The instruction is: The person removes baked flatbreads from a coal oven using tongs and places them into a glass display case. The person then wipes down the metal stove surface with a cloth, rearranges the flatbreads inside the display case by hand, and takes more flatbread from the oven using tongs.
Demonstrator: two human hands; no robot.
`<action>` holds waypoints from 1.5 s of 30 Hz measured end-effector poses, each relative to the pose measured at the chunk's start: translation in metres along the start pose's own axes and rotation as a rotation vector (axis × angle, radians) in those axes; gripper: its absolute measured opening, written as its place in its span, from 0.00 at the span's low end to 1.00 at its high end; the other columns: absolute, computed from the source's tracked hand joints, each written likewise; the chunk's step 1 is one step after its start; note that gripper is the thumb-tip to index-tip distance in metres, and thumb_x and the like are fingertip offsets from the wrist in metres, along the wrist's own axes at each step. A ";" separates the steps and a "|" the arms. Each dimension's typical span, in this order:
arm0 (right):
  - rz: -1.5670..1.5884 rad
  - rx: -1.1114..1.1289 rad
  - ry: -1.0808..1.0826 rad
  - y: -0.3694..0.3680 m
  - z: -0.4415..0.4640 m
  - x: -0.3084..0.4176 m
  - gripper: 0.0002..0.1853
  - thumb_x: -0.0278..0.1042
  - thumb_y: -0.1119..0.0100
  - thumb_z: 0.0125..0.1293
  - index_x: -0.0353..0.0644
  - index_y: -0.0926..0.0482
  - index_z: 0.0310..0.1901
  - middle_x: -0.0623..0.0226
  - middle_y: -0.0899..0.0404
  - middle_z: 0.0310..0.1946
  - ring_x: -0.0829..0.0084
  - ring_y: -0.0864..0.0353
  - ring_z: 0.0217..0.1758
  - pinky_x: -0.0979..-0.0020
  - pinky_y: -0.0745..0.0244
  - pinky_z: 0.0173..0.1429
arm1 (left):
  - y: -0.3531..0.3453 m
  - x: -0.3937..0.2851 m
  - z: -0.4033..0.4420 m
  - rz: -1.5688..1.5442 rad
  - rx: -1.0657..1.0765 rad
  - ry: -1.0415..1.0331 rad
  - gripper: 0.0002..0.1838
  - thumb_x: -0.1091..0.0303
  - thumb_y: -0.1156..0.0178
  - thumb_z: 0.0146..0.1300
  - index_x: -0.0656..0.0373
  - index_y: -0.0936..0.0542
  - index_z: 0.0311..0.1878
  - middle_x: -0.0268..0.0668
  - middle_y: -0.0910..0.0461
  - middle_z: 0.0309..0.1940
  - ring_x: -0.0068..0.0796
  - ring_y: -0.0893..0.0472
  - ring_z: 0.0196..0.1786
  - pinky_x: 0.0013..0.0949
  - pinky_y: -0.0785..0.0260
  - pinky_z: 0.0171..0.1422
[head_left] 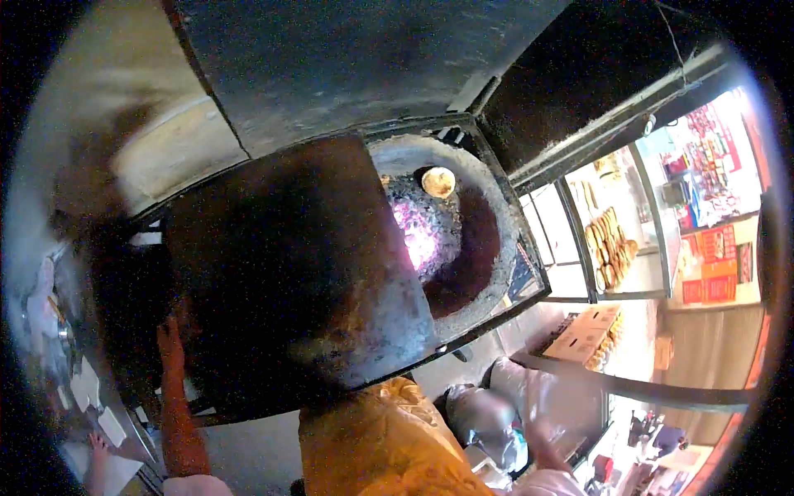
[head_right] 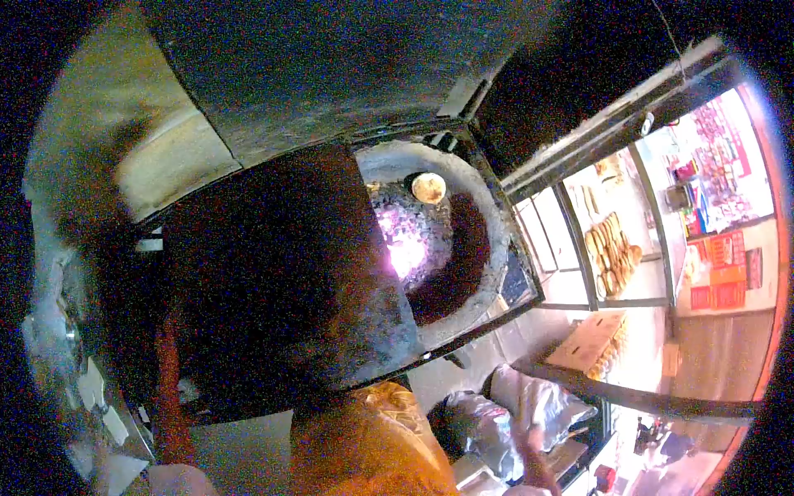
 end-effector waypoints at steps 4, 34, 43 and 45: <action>0.077 0.614 -0.039 -0.080 -0.132 0.024 0.23 0.54 0.43 0.67 0.39 0.20 0.47 0.51 0.18 0.34 0.51 0.18 0.36 0.53 0.23 0.40 | -0.026 -0.013 0.010 0.069 0.099 0.002 0.24 0.59 0.44 0.72 0.61 0.30 0.65 0.39 0.26 0.59 0.30 0.24 0.52 0.34 0.29 0.57; 0.832 0.810 -0.149 -0.208 -0.089 -0.044 0.14 0.48 0.46 0.73 0.46 0.18 0.46 0.75 0.27 0.20 0.78 0.24 0.23 0.69 0.32 0.26 | -0.311 -0.280 -0.177 0.336 0.480 -0.393 0.18 0.70 0.43 0.70 0.61 0.27 0.61 0.37 0.24 0.59 0.25 0.24 0.50 0.29 0.29 0.55; 1.342 0.801 -0.418 -0.158 -0.105 0.066 0.45 0.49 0.26 0.59 0.25 0.34 0.68 0.61 0.18 0.45 0.71 0.19 0.41 0.67 0.21 0.46 | -0.275 -0.393 -0.315 0.417 0.463 -0.880 0.17 0.73 0.42 0.69 0.60 0.26 0.60 0.37 0.24 0.58 0.23 0.25 0.49 0.28 0.29 0.54; 1.243 0.918 -0.337 -0.188 -0.147 0.065 0.45 0.50 0.27 0.60 0.26 0.36 0.69 0.59 0.18 0.52 0.71 0.17 0.46 0.68 0.22 0.54 | -0.290 -0.327 -0.339 -0.069 0.818 -0.633 0.13 0.72 0.42 0.70 0.60 0.25 0.57 0.34 0.25 0.57 0.17 0.26 0.44 0.24 0.31 0.49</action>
Point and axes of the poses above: each hand's wrist, its own z-axis towards the middle knuckle, its own y-axis out of the back of the hand, x = y × z, the point moved 8 cm from there along z, towards the middle knuckle
